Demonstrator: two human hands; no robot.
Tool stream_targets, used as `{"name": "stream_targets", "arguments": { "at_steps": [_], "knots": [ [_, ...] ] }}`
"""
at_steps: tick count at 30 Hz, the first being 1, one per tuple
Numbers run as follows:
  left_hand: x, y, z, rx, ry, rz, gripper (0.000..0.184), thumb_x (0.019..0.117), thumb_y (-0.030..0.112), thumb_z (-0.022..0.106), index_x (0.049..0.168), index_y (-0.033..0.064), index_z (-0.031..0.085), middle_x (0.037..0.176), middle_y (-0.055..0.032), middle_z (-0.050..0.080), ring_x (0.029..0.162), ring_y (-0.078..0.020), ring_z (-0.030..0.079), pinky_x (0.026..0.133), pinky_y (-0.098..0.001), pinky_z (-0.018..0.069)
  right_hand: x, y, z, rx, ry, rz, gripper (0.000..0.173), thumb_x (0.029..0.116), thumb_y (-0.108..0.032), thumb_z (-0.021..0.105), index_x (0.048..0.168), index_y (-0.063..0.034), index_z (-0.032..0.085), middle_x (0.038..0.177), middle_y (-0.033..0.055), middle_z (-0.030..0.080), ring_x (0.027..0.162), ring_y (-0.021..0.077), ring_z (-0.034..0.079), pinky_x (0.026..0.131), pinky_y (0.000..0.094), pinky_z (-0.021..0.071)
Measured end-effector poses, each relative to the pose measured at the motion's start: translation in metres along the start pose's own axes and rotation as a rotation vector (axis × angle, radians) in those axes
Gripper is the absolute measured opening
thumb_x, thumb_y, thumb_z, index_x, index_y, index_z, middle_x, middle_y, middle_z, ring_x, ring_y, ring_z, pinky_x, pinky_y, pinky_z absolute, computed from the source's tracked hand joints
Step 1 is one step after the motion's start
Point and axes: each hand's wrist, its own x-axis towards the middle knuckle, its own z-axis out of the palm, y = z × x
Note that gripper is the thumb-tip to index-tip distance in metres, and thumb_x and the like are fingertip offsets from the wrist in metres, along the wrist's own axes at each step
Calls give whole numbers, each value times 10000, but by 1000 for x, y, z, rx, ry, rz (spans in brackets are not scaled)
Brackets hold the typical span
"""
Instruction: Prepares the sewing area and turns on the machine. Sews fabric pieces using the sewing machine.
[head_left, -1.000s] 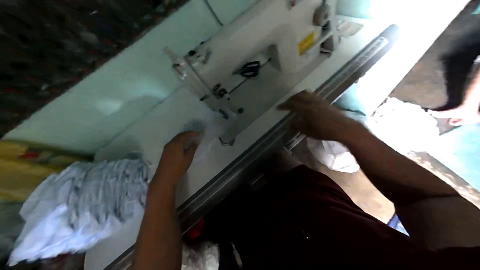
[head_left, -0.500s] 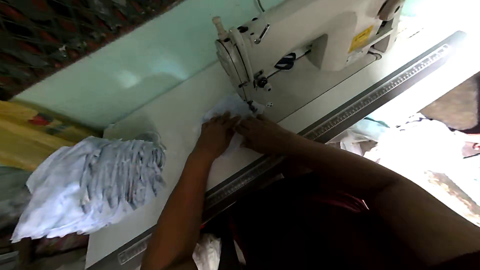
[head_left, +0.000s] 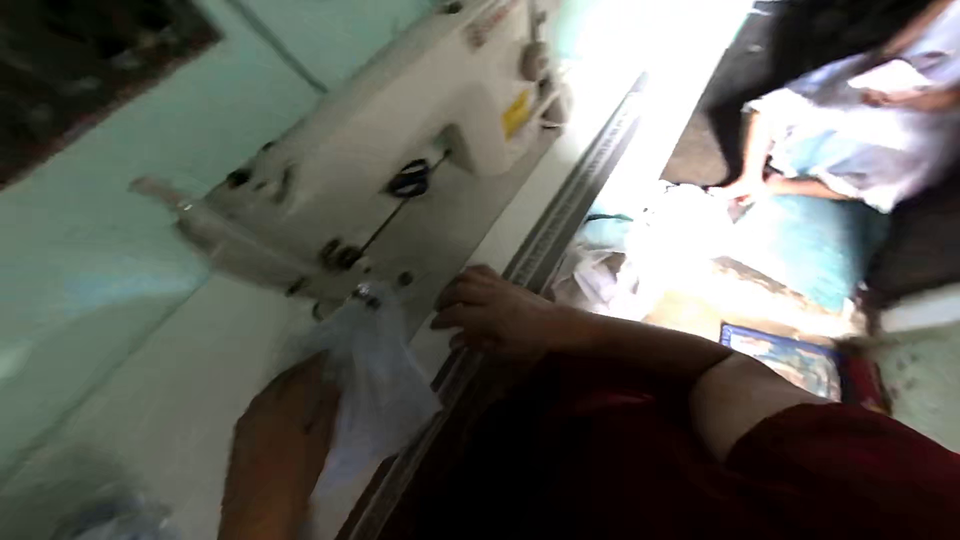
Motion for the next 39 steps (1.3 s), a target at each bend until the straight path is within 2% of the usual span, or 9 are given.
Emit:
{"name": "stream_targets", "arguments": {
  "at_steps": [2,6,10,12,16,19,22,29,39],
  "knots": [
    [-14,3,2,-56,125,14,518,1041,307,488,1431,-29,545,1492,-339,464,1403,-552,406,1155,-684,284,-44,32,-12,-91,337,103,253,1003,-224,568,1077,-76,759,1072,110,725,1088,296,659,1015,512,478],
    [-19,77,19,-85,169,227,506,1035,285,529,1380,-83,561,1484,-390,433,1411,-556,389,1185,-610,294,-126,110,-40,-7,685,635,253,1009,-103,536,1152,71,652,1132,224,652,1092,316,633,982,451,524],
    [22,152,56,47,172,512,728,981,606,466,1453,58,553,1487,-372,449,1373,-593,416,1116,-707,301,-159,185,-62,139,755,1147,434,994,-115,600,1397,29,528,1336,293,571,1223,416,583,1030,528,498],
    [48,174,68,118,119,501,943,860,737,521,1533,80,467,1553,-369,364,1420,-616,332,1122,-759,237,-159,211,-73,200,730,1287,540,978,-156,648,1482,-48,487,1390,302,543,1283,470,536,1047,596,467],
    [76,195,83,243,-38,297,1203,660,627,840,1616,115,318,1636,-316,246,1497,-557,234,1165,-746,179,-158,246,-90,350,665,1462,701,983,-238,660,1605,-194,338,1509,310,444,1380,530,430,1052,683,422],
    [77,203,85,276,-73,198,1140,706,434,882,1623,111,287,1642,-284,263,1501,-502,279,1196,-671,224,-156,262,-97,383,618,1501,759,974,-245,668,1628,-248,282,1506,300,454,1377,527,438,1019,701,436],
    [78,206,88,286,-65,188,1084,735,376,862,1618,104,296,1641,-271,279,1496,-483,304,1207,-628,248,-160,278,-101,384,601,1475,800,968,-233,674,1641,-260,242,1497,296,468,1353,527,466,1014,699,442],
    [79,203,92,299,-3,215,1035,720,368,806,1598,83,338,1617,-270,331,1468,-495,348,1176,-635,295,-163,302,-103,416,542,1413,852,992,-238,655,1663,-255,132,1521,284,454,1366,507,466,1066,658,426],
    [78,201,94,311,27,233,1031,710,368,781,1596,81,339,1615,-257,344,1471,-474,356,1179,-611,301,-161,311,-102,394,499,1367,894,993,-229,655,1662,-342,74,1512,261,471,1334,486,506,1017,673,447]
  ]
}}
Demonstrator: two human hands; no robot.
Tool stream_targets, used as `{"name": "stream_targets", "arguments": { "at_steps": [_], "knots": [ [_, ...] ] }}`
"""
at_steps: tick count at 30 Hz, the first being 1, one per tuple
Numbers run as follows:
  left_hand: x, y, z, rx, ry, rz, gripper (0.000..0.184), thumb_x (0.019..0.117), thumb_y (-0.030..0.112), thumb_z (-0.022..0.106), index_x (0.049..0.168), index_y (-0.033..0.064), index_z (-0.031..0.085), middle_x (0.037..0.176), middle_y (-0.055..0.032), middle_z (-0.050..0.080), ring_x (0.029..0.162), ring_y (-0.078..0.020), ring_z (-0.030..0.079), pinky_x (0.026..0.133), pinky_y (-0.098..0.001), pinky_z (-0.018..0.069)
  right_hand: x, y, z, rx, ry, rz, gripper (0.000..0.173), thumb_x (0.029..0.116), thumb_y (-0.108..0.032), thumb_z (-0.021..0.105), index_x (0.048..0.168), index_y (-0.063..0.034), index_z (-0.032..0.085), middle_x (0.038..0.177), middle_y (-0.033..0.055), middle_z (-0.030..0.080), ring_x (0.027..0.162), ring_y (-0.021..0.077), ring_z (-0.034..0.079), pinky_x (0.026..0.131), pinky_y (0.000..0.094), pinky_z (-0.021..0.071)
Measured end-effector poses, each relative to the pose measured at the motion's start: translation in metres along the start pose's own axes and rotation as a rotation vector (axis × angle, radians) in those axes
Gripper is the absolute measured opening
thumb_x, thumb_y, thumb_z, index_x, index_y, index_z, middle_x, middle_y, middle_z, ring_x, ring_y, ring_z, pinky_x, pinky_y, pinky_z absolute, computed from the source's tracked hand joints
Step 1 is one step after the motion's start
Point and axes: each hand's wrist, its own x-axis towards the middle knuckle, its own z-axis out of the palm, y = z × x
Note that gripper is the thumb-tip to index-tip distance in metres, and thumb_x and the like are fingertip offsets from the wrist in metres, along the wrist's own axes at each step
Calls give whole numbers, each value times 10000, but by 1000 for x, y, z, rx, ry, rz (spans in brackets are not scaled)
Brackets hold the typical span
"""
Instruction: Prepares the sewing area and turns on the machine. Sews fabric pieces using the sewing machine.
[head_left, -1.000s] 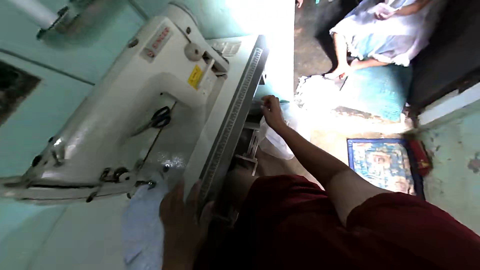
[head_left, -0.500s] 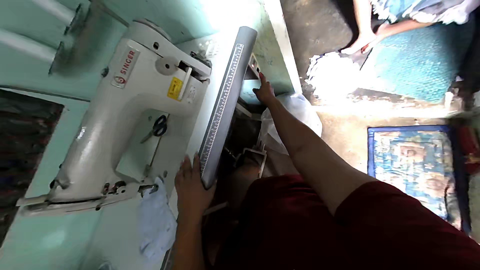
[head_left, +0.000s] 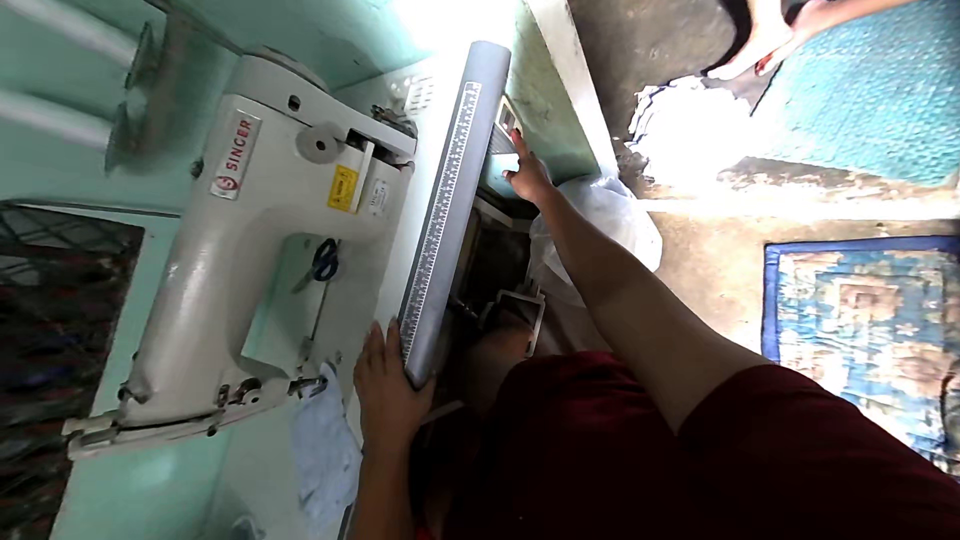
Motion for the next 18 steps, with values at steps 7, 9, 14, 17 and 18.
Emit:
{"name": "stream_targets", "arguments": {
  "at_steps": [7,9,14,17,18],
  "knots": [
    [0,0,1,-11,15,1,1034,698,354,793,1593,91,348,1609,-264,349,1455,-485,372,1161,-623,324,-4,3,7,-11,45,-39,885,980,-206,667,1660,-343,118,1527,210,477,1345,448,515,1024,658,456],
    [0,0,1,6,1,-5,1042,704,360,798,1598,88,338,1616,-260,340,1463,-477,367,1168,-612,325,-3,3,8,5,48,-33,882,986,-209,663,1658,-358,111,1536,199,469,1337,435,528,1024,640,469],
    [1,1,0,18,-7,-6,1036,717,390,777,1601,85,330,1615,-266,337,1467,-471,365,1175,-601,312,-5,-2,8,43,47,-27,893,984,-208,658,1657,-370,94,1550,210,446,1306,432,554,1001,627,488],
    [0,0,1,9,10,6,1028,718,415,769,1592,76,348,1602,-270,358,1456,-472,382,1163,-618,326,-7,-6,6,18,39,-17,903,974,-201,670,1661,-331,98,1551,236,426,1298,454,549,1004,619,492],
    [0,1,0,6,10,3,1031,714,400,781,1593,81,347,1603,-266,359,1456,-473,381,1164,-620,323,-7,-7,5,11,34,-10,922,964,-190,680,1661,-332,94,1546,245,429,1302,458,544,1011,615,488]
  ]
}}
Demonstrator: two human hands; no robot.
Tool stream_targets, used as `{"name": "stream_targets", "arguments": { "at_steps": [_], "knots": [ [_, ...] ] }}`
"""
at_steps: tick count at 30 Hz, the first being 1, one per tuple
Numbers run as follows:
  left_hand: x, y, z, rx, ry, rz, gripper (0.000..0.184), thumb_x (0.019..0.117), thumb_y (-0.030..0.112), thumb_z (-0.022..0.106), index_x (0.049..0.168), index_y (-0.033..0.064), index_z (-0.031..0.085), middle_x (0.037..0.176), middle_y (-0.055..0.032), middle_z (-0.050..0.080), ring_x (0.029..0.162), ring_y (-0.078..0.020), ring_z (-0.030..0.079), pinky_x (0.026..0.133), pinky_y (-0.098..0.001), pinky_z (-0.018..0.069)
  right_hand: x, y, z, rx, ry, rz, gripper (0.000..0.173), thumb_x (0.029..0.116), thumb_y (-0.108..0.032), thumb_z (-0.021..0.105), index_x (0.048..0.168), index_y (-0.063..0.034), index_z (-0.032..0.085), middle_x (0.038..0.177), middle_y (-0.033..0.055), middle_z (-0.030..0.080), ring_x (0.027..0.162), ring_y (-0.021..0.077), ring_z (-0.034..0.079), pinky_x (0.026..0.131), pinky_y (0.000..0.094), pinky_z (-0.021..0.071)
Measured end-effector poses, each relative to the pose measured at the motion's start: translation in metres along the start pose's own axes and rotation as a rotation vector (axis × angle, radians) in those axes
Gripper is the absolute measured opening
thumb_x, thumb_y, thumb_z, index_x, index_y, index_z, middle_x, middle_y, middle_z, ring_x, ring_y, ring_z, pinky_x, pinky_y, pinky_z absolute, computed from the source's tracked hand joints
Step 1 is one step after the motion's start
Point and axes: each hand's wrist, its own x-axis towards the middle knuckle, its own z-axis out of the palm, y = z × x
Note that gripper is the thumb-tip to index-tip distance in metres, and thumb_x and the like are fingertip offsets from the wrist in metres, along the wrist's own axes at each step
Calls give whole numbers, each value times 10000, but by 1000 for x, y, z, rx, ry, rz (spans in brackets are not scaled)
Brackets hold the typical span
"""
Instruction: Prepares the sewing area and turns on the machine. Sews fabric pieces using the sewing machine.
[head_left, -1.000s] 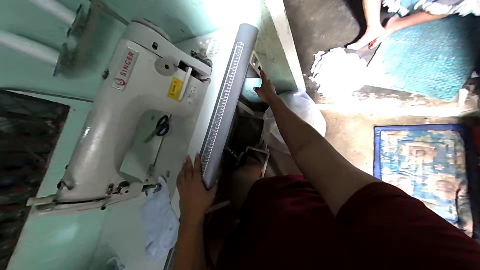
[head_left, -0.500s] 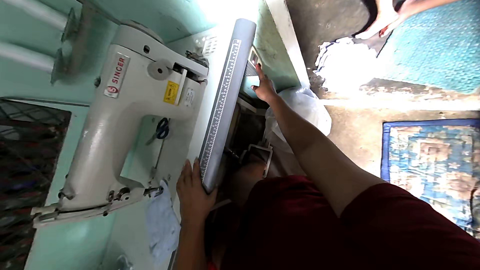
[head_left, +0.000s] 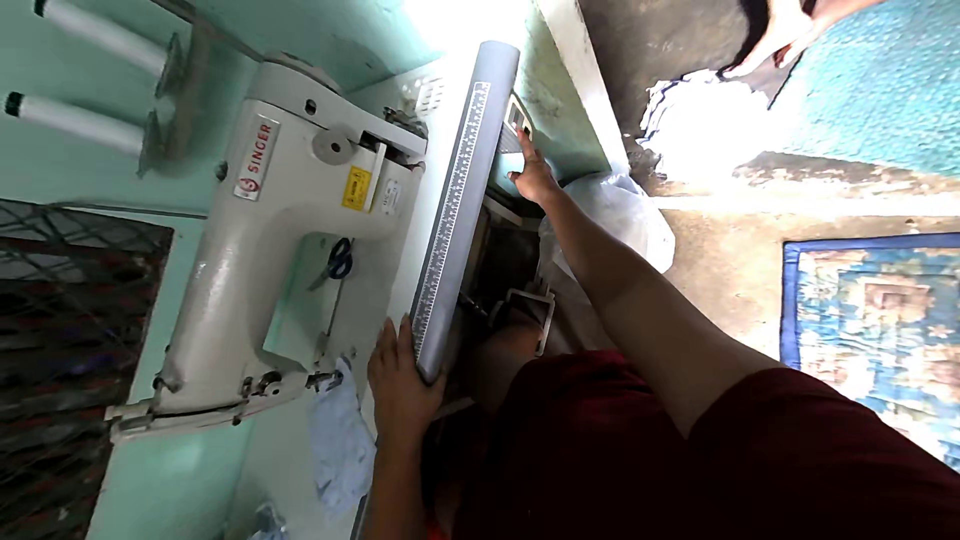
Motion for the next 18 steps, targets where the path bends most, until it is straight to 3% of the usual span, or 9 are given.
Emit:
{"name": "stream_targets", "arguments": {
  "at_steps": [5,8,10,14,18],
  "knots": [
    [-1,0,2,16,16,6,1036,706,390,784,1593,82,347,1601,-267,362,1452,-484,380,1163,-621,319,0,-3,-6,-63,-11,-6,981,919,-114,705,1662,-321,97,1528,283,428,1297,480,542,1007,620,492],
    [-2,0,2,16,29,14,1021,720,411,763,1590,73,350,1595,-274,369,1446,-491,389,1162,-622,320,0,-3,-10,-95,-43,-17,966,931,-142,695,1668,-290,88,1541,292,411,1317,470,530,1032,617,475],
    [-2,-1,3,14,32,18,1008,724,409,756,1589,80,355,1594,-274,369,1443,-493,390,1155,-628,320,-4,-7,-15,-92,-71,-10,937,956,-151,674,1669,-276,79,1467,277,519,1301,443,565,1044,600,475],
    [0,0,2,10,33,21,1016,717,390,768,1596,102,349,1600,-263,366,1443,-489,390,1148,-631,326,-7,-13,-20,-29,-159,80,908,1004,-133,589,1661,-336,-4,1289,246,641,984,373,713,789,535,598],
    [-1,3,-1,15,-13,-10,1011,751,392,781,1608,113,324,1616,-254,345,1452,-487,375,1156,-633,313,-4,-13,-18,15,-179,141,898,1018,-136,543,1643,-410,-40,1175,226,683,847,311,725,714,464,604]
  ]
}}
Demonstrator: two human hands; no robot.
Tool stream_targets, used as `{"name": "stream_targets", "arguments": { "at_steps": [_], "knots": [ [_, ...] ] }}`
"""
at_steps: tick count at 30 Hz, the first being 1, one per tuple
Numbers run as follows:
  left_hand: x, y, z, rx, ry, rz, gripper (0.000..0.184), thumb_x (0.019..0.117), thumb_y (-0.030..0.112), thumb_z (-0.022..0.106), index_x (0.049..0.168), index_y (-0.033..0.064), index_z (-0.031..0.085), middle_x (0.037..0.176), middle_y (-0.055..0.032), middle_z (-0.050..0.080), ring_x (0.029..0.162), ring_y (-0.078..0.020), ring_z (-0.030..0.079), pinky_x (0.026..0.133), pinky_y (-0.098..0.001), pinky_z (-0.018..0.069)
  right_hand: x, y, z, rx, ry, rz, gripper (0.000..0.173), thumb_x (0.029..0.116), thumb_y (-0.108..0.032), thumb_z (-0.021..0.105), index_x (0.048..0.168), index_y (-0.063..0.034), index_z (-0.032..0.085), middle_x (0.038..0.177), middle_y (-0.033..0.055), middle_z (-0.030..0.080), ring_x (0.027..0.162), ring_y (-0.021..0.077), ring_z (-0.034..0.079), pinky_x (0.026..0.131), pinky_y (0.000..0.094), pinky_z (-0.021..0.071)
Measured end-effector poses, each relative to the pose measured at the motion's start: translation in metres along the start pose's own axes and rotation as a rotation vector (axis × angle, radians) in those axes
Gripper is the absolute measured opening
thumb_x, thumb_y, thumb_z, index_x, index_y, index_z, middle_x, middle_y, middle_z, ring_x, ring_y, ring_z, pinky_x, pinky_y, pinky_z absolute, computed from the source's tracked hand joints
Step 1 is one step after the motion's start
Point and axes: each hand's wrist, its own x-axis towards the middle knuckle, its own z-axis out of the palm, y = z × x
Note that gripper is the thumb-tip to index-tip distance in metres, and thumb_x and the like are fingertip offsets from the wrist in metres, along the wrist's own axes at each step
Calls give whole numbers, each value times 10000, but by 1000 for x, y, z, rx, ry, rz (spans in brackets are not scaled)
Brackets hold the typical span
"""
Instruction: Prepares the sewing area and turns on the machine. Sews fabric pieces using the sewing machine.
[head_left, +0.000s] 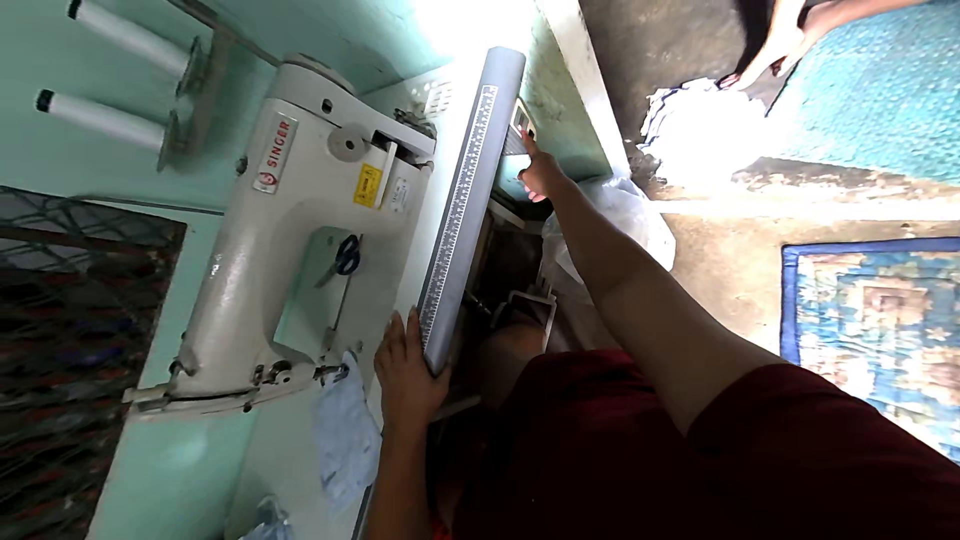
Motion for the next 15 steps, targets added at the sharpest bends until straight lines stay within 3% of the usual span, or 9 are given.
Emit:
{"name": "stream_targets", "arguments": {
  "at_steps": [7,10,15],
  "knots": [
    [-1,-1,2,32,12,14,978,780,439,731,1608,113,327,1603,-262,363,1439,-499,389,1151,-636,316,-1,1,4,19,8,14,873,1019,-157,537,1654,-362,-24,1086,234,686,766,294,711,686,444,602],
    [0,0,0,18,-4,9,990,772,425,756,1605,102,330,1599,-273,363,1443,-506,379,1155,-650,303,-4,2,3,22,5,-5,888,1012,-142,546,1654,-361,-26,1179,269,663,813,336,725,719,485,614],
    [1,1,-2,13,-19,-7,1011,757,391,795,1608,116,325,1606,-266,353,1444,-507,374,1154,-649,308,-3,4,2,7,25,-31,856,1002,-119,540,1660,-338,38,1216,278,653,837,354,733,718,507,619]
  ]
}}
